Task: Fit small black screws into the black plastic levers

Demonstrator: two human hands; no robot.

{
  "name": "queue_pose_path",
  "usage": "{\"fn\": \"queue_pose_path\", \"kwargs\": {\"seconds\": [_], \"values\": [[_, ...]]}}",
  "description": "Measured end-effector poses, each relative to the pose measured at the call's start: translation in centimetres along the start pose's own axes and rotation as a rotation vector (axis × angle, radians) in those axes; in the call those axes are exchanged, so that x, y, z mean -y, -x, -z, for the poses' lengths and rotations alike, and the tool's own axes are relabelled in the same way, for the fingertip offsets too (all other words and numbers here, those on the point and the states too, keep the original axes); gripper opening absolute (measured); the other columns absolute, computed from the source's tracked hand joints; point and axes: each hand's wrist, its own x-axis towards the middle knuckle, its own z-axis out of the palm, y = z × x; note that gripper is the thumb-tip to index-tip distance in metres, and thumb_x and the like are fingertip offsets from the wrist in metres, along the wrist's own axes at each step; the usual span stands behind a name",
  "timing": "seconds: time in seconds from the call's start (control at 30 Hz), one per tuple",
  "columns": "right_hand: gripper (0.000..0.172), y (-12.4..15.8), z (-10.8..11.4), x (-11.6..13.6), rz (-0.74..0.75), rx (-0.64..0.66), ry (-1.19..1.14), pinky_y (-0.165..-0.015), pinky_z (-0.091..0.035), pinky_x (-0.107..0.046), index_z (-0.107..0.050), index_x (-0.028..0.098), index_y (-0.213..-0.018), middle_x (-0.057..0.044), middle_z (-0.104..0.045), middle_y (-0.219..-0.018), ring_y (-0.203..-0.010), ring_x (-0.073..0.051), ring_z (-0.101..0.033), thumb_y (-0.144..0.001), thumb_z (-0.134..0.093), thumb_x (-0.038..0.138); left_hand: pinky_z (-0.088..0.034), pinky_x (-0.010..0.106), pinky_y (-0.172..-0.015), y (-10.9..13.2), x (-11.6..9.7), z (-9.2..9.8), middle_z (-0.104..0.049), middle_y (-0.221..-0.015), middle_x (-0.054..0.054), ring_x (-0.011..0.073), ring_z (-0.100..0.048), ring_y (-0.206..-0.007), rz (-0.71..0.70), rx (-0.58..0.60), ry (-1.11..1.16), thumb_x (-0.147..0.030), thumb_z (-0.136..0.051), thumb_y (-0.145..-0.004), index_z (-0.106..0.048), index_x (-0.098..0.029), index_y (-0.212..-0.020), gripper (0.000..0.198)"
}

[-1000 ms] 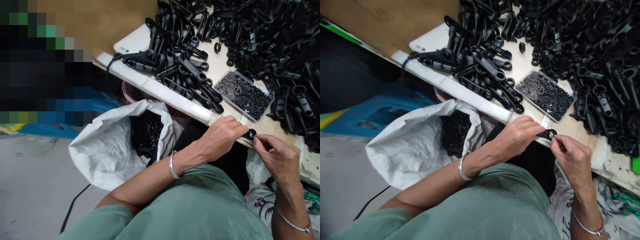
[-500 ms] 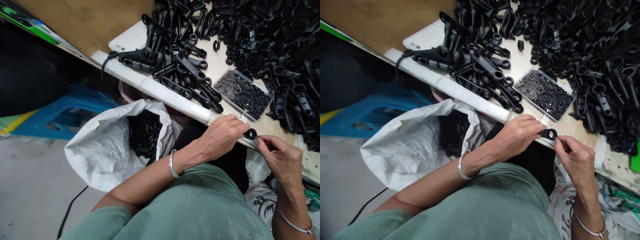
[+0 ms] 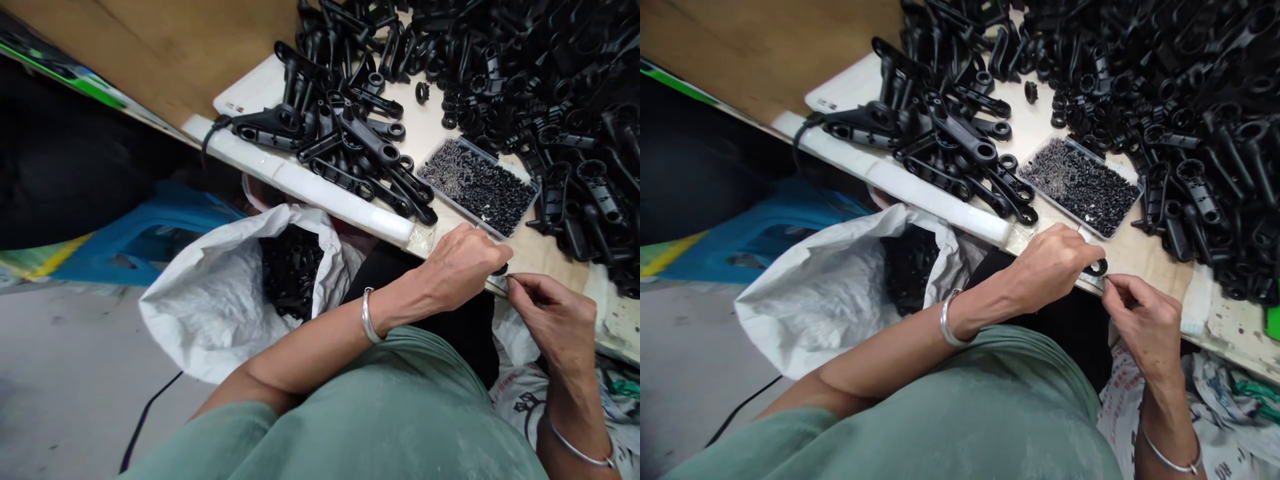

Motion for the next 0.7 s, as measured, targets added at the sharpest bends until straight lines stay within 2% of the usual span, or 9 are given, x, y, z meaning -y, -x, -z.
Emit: {"fn": "queue_pose_path", "kwargs": {"seconds": [0.23, 0.5, 0.7], "values": [[0.019, -0.6, -0.6, 0.3, -0.087, 0.024, -0.11, -0.047, -0.048, -0.023, -0.074, 0.021, -0.072, 0.001, -0.068, -0.057, -0.044, -0.013, -0.059, -0.081, -0.065, 0.035, -0.05, 0.031, -0.075, 0.1, 0.1, -0.8, -0.068, -0.071, 0.005, 0.0186, -0.065, -0.073, -0.014, -0.06, 0.021, 0.001, -0.048, -0.082, -0.069, -0.014, -0.084, 0.026], [0.017, -1.1, -0.7, 0.8, -0.144, 0.059, -0.194, -0.044, -0.048, -0.023, -0.074, 0.021, -0.071, 0.001, -0.068, -0.056, -0.042, -0.012, -0.058, -0.078, -0.066, 0.035, -0.051, 0.031, -0.075, 0.1, 0.2, -1.8, -0.069, -0.072, 0.004, 0.0181, -0.066, -0.072, 0.013, -0.169, 0.063, -0.001, -0.047, -0.083, -0.071, -0.014, -0.087, 0.028], [0.018, -1.0, -0.7, 0.8, -0.164, 0.064, -0.191, -0.043, -0.046, -0.023, -0.074, 0.021, -0.07, 0.002, -0.066, -0.053, -0.04, -0.011, -0.053, -0.077, -0.066, 0.036, -0.05, 0.031, -0.077, 0.2, 0.3, -2.0, -0.07, -0.072, 0.003, 0.0171, -0.067, -0.073, 0.026, -0.15, 0.089, -0.004, -0.047, -0.088, -0.07, -0.015, -0.088, 0.026]]}}
